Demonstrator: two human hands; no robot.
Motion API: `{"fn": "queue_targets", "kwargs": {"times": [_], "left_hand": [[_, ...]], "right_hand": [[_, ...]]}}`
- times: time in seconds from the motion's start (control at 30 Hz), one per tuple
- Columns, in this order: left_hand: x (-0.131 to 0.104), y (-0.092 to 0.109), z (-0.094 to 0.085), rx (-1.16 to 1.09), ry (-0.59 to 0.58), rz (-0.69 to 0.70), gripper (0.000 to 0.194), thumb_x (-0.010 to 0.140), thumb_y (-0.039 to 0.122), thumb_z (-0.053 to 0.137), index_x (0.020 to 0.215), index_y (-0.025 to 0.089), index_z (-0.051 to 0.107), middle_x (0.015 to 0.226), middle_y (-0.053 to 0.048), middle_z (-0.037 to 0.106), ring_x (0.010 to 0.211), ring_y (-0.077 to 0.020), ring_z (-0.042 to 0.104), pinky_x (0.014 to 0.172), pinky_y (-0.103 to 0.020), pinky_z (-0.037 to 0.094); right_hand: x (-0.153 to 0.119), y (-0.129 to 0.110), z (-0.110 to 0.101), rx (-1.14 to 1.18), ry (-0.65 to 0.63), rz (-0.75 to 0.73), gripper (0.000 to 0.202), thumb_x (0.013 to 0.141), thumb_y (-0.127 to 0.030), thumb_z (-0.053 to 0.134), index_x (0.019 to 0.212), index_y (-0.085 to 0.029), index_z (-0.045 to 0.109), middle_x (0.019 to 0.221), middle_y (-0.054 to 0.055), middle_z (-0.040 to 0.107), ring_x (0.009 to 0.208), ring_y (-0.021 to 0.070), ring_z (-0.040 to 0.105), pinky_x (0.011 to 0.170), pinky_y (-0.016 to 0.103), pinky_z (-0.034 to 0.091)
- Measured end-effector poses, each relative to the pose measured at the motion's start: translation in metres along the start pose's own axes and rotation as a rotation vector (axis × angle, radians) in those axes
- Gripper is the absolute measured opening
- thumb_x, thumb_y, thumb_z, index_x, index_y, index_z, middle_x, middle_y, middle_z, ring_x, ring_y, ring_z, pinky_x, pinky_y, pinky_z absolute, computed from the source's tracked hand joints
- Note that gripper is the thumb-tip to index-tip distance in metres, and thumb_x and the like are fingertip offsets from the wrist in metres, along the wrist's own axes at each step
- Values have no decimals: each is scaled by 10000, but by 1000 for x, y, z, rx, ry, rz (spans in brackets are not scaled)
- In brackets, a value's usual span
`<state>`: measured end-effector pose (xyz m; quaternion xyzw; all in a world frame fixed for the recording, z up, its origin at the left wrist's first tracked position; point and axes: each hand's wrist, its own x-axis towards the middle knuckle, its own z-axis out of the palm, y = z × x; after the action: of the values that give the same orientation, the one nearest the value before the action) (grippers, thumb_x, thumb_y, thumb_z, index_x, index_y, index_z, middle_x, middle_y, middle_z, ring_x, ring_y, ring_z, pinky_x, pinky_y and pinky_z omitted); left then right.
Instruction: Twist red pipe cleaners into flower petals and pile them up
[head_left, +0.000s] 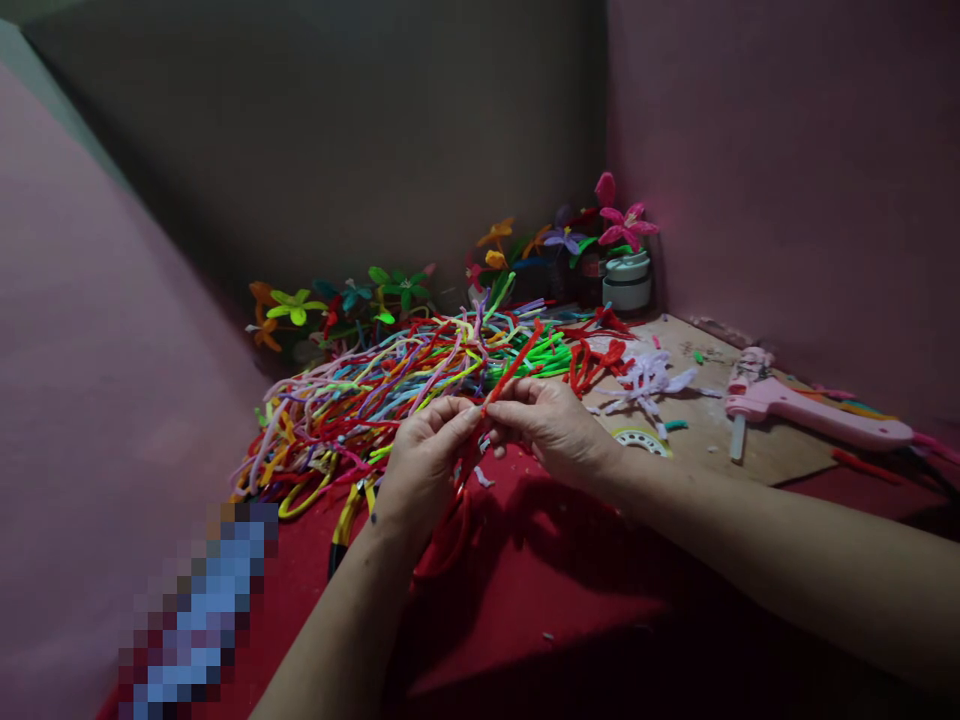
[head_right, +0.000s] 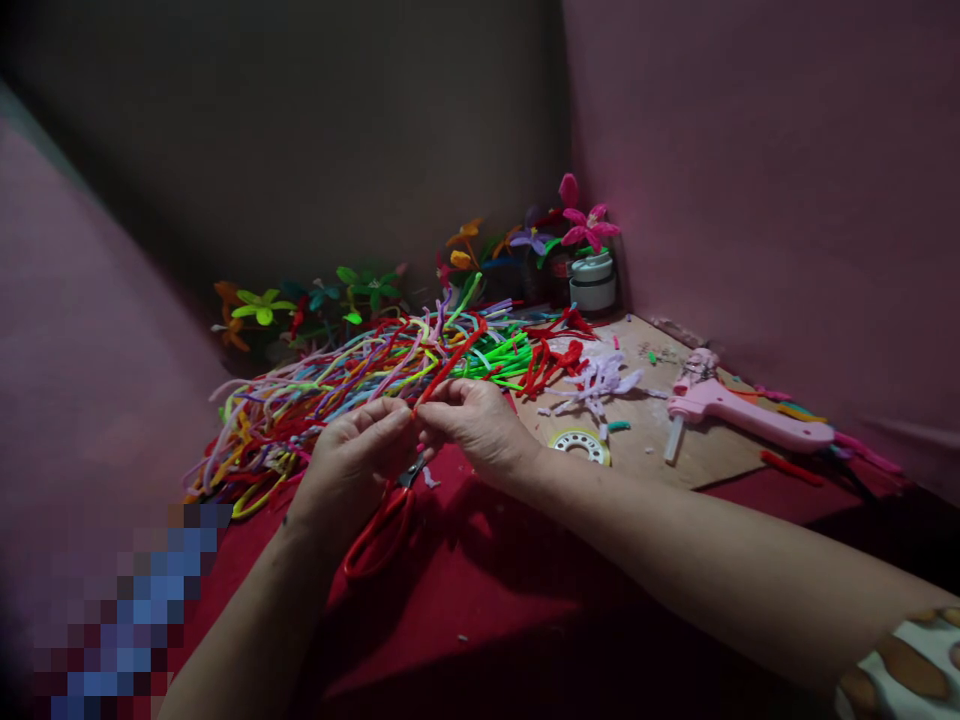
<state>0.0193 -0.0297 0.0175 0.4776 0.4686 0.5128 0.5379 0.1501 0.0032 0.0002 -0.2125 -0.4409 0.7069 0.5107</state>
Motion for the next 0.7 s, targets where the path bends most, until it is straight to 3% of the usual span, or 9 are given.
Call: {"fn": "queue_targets", "kwargs": {"times": [0.27, 0.5, 0.7], "left_hand": [[0, -5, -1, -25, -37, 66, 137, 737, 269, 604, 763, 165, 518, 632, 22, 553, 554, -77, 525, 566, -202, 437], [0, -4, 2, -92, -73, 93, 115, 753, 231, 583, 777, 161, 496, 691, 12, 551, 592, -80, 527, 576, -205, 433], [1, 2, 0, 14, 18, 179, 147, 741, 253, 595, 720, 151, 491, 622, 40, 484, 552, -49, 456, 556, -168, 384]], "right_hand": [[-3, -7, 6, 39, 48, 108, 82, 612, -130, 601, 600, -115, 522, 541, 7, 578, 439, 81, 526, 417, 202, 443], [-3, -7, 6, 64, 51, 107, 91, 650, -77, 555, 571, -113, 524, 514, 6, 558, 439, 84, 524, 422, 211, 446], [0, -7, 1, 22, 50, 107, 68, 651, -89, 572, 598, -108, 532, 545, 15, 575, 435, 83, 521, 408, 208, 434]]}}
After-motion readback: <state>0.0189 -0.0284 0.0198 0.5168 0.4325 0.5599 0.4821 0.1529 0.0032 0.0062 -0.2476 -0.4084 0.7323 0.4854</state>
